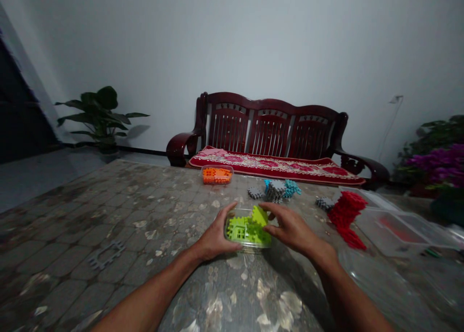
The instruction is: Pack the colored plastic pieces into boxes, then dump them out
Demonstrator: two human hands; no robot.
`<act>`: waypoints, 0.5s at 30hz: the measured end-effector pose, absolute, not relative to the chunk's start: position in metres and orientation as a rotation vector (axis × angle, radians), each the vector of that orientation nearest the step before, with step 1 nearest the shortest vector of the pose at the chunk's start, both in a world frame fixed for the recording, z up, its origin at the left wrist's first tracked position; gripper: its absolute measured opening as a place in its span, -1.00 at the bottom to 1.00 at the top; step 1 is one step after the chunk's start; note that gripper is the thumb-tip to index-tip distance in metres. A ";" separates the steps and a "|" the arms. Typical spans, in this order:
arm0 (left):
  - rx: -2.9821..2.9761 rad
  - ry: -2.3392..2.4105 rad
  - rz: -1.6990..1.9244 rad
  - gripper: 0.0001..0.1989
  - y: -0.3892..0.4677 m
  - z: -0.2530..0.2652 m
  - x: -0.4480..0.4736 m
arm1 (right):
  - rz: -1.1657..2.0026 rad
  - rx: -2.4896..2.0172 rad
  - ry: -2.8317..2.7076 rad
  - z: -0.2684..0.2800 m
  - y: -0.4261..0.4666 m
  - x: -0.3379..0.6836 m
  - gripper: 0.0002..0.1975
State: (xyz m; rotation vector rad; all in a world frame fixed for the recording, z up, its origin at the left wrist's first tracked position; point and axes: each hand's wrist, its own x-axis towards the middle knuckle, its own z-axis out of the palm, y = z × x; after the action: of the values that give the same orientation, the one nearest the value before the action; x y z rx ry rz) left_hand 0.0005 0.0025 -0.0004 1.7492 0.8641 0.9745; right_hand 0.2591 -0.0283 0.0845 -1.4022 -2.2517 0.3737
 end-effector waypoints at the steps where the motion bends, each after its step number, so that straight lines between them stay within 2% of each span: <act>1: 1.757 0.859 0.977 0.14 0.002 -0.001 0.001 | 0.390 -1.386 -2.259 0.082 -0.028 0.255 -0.39; 8: 1.780 0.829 0.992 0.14 0.002 -0.002 0.002 | 0.387 -1.238 -2.232 0.060 -0.019 0.230 -0.38; 15: 1.763 0.843 0.988 0.16 0.002 -0.001 0.002 | 0.302 -1.459 -2.125 0.073 -0.012 0.260 -0.57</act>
State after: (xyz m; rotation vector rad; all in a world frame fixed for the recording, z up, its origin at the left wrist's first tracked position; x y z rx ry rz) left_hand 0.0015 0.0022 -0.0012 1.7632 0.8430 0.9881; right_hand 0.2601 -0.0117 0.0728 -1.4590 -2.1247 0.3016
